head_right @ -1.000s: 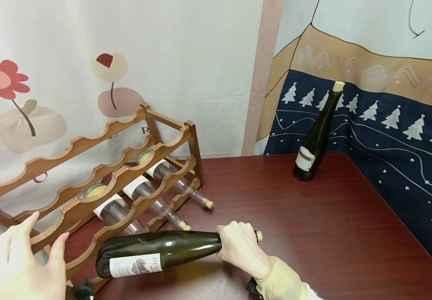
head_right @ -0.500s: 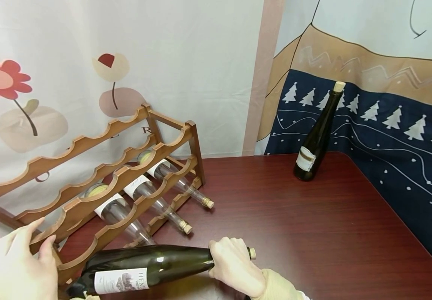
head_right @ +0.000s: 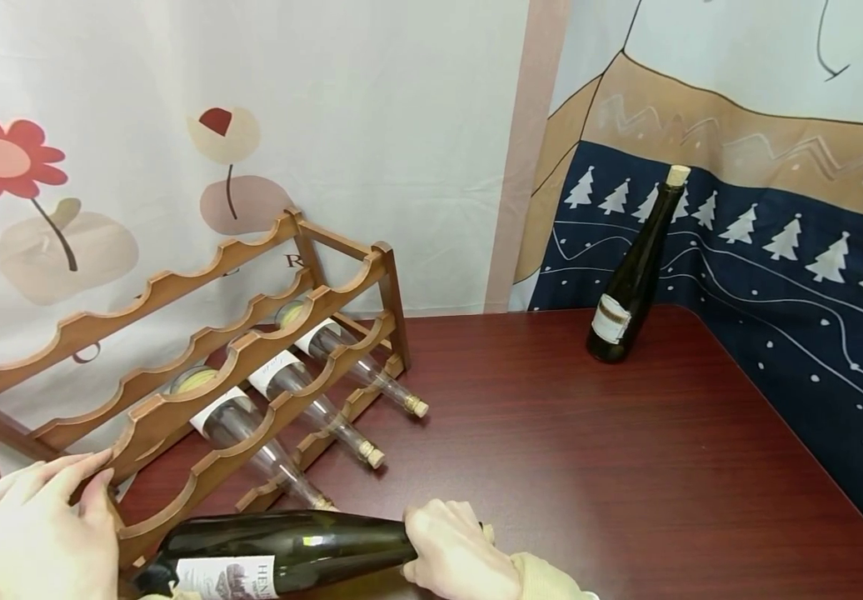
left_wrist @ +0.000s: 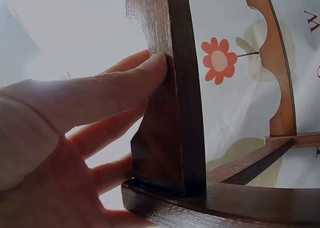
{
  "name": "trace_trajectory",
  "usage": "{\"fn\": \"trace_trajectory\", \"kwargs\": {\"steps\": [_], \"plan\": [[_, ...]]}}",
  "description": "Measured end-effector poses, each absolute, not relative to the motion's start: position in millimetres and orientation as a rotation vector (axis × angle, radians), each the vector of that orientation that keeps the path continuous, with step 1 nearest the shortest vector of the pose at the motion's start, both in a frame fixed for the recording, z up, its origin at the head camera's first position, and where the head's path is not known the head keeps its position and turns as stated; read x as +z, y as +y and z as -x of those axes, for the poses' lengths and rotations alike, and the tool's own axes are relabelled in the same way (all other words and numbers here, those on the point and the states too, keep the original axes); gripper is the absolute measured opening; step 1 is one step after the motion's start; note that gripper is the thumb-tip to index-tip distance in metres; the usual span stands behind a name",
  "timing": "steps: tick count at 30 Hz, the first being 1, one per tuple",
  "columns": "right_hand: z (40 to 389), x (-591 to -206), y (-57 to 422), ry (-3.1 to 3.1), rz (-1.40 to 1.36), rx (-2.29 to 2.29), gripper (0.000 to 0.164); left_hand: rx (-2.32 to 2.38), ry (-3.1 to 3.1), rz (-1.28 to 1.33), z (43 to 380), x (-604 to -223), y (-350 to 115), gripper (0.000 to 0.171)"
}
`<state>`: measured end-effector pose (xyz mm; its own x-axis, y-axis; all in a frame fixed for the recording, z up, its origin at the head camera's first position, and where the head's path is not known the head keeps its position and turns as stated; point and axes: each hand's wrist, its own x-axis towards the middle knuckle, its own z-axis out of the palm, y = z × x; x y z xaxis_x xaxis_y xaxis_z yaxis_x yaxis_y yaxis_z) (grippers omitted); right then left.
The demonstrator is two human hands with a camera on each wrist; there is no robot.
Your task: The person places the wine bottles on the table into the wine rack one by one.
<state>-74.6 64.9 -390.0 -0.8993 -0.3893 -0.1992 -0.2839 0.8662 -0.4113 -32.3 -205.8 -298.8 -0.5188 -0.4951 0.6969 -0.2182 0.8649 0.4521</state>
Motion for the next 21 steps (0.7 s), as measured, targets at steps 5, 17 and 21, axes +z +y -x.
{"fn": "trace_trajectory", "kwargs": {"steps": [5, 17, 21], "plan": [[71, -395, 62, 2.734, 0.595, -0.593, 0.024, -0.365, -2.109, -0.480, 32, -301, -207, 0.012], [70, -401, 58, 2.585, 0.731, -0.648, 0.022, -0.388, -2.113, -0.500, 30, -300, -209, 0.012], [69, -402, 57, 2.566, 0.715, -0.689, 0.020, -0.389, -2.127, -0.504, 30, -298, -207, 0.012]]}}
